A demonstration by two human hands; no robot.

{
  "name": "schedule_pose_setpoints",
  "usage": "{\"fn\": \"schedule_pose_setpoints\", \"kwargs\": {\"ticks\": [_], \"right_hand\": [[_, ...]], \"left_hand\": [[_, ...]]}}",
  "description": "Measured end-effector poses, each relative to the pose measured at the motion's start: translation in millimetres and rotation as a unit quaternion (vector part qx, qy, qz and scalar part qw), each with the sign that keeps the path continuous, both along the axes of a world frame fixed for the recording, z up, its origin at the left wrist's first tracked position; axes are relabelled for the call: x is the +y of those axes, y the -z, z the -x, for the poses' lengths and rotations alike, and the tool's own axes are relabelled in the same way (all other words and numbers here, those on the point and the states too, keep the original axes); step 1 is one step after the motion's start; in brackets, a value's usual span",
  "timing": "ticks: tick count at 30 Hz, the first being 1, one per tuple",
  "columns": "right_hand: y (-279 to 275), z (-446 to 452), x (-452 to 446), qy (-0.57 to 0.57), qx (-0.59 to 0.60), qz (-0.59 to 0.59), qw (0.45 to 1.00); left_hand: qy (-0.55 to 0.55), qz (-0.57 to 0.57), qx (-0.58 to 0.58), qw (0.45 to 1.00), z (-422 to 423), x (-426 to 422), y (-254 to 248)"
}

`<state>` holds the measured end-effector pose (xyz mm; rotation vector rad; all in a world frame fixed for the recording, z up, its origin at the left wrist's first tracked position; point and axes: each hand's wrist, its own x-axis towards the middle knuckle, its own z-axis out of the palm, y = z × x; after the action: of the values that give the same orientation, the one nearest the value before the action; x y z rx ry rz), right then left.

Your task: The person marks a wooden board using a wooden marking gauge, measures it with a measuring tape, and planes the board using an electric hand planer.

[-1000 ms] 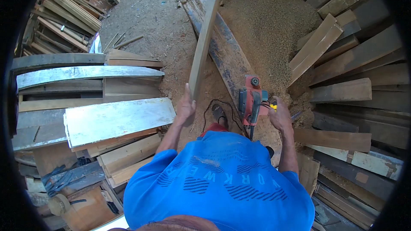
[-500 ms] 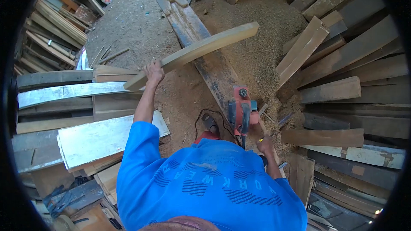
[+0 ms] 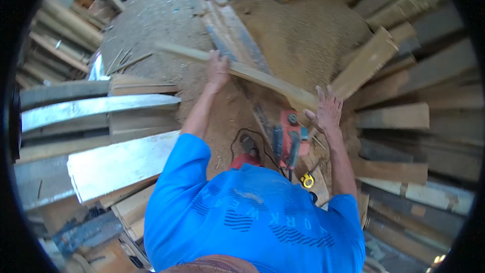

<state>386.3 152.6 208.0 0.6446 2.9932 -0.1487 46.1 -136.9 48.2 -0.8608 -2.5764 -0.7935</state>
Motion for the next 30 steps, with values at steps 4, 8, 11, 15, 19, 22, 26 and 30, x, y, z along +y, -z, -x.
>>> {"fn": "schedule_pose_setpoints", "kwargs": {"ticks": [4,8,11,15,19,22,26,30], "right_hand": [[95,57,23,-0.062,-0.156,0.152,0.974],[106,57,18,-0.011,-0.099,0.198,0.975],[97,51,-2,0.008,-0.082,0.156,0.984],[61,51,-25,0.004,-0.073,0.187,0.98],[4,48,-66,-0.006,-0.049,0.125,0.991],[-22,37,-91,-0.025,-0.083,0.159,0.984],[-55,19,-120,-0.004,-0.041,0.189,0.981],[-26,9,-95,-0.001,0.023,0.316,0.949]], "left_hand": [[-0.1,0.156,-0.012,0.983,-35,-3,-27],[-0.165,-0.224,-0.379,0.883,-76,23,-49],[-0.12,-0.413,-0.435,0.791,-74,69,17],[-0.217,-0.409,-0.431,0.775,-62,82,25],[-0.066,-0.51,-0.421,0.747,-43,61,10],[-0.058,-0.454,-0.402,0.793,-58,46,-70],[-0.092,-0.31,-0.384,0.865,-59,46,-116],[-0.012,-0.303,-0.361,0.882,-92,58,-119]]}}
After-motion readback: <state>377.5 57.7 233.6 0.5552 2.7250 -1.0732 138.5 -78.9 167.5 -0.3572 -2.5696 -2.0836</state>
